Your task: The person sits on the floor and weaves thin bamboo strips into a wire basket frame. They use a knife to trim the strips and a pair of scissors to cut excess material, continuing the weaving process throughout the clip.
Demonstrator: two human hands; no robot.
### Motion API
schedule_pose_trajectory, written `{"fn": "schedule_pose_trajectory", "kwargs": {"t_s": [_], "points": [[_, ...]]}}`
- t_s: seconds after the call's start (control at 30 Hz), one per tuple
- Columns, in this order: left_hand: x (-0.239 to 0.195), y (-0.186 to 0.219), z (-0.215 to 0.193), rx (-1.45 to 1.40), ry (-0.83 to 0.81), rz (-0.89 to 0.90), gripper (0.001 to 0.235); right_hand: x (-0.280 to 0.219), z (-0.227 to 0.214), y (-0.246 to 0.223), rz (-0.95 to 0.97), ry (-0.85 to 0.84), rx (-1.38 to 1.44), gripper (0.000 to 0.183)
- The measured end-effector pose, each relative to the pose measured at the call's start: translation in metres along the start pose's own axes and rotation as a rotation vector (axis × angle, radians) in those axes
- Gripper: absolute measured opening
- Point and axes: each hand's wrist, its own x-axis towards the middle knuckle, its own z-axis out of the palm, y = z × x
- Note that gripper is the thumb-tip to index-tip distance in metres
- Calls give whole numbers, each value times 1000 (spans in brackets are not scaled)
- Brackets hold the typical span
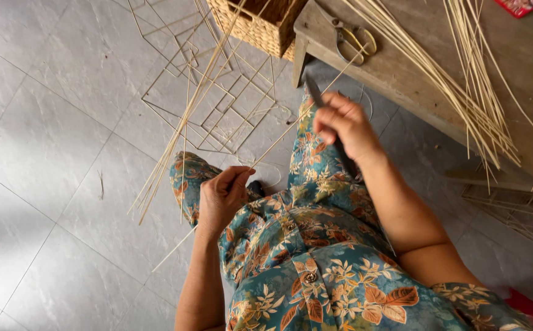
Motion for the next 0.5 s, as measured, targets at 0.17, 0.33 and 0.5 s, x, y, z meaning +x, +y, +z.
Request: {"fn": "schedule_pose_trajectory", "kwargs": {"t_s": [0.17,0.33,0.5], "points": [[-6,-10,-13,49,-35,57,14,12,-54,-17,-82,167,16,14],[-10,-15,-42,-86,37,-103,18,11,-89,-25,-206,377,145,18],[-10,13,-113,-538,327,107,18,-2,-77,-21,-126,322,46,43]]}}
